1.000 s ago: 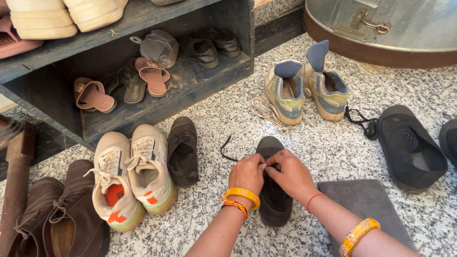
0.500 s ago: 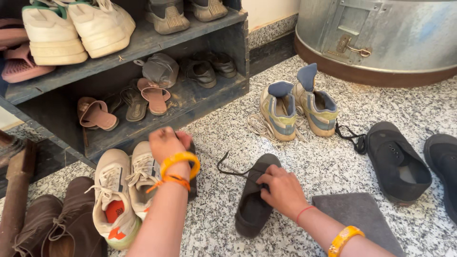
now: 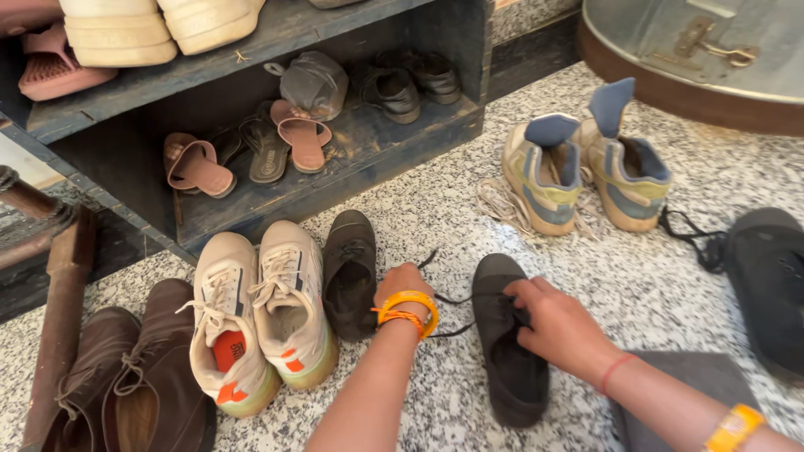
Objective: The person sits on the floor and re-laces a pair of dark shoes, threading the laces through the eyelets and tying them. They then move to a second pair of light-colored sneakers and begin threading the laces through the eyelets.
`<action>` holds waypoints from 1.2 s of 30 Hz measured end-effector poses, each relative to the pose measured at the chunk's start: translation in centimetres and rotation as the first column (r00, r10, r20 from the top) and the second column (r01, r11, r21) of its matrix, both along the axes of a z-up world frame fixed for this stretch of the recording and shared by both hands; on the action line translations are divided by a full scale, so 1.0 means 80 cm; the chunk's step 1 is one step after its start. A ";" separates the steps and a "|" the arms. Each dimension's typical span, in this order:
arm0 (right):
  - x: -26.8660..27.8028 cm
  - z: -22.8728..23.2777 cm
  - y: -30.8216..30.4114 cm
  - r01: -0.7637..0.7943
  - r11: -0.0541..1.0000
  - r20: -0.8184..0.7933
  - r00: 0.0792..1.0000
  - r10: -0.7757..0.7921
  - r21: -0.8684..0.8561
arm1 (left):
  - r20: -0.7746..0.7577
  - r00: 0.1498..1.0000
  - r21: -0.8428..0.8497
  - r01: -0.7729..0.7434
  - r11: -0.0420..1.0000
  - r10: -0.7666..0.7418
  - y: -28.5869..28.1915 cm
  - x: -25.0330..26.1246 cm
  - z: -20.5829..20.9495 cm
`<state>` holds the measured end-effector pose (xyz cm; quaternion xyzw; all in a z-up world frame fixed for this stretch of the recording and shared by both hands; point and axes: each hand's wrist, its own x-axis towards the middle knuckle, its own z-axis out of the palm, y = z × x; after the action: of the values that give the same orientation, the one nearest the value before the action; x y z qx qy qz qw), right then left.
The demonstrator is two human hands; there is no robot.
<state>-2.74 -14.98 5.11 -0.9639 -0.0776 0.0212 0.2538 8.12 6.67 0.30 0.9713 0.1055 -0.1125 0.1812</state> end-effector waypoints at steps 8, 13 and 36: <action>0.023 0.012 -0.025 0.258 0.921 -0.332 0.930 -0.155 0.292 | 0.328 0.943 0.134 0.019 0.991 -0.062 -0.020 0.041 -0.066; 0.025 0.000 -0.042 0.245 0.901 -0.297 0.945 -0.139 0.358 | 0.327 0.922 0.206 0.143 0.968 -0.206 -0.043 0.065 -0.085; 0.027 0.104 0.006 0.039 0.519 0.078 0.976 -0.202 0.854 | 0.589 0.801 -0.557 0.497 0.666 -0.105 -0.079 -0.053 0.191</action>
<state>-0.59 -14.50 13.41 -0.7200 -0.0319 -0.1179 0.6831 3.88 0.36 15.55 0.8291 -0.1649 0.0879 0.5269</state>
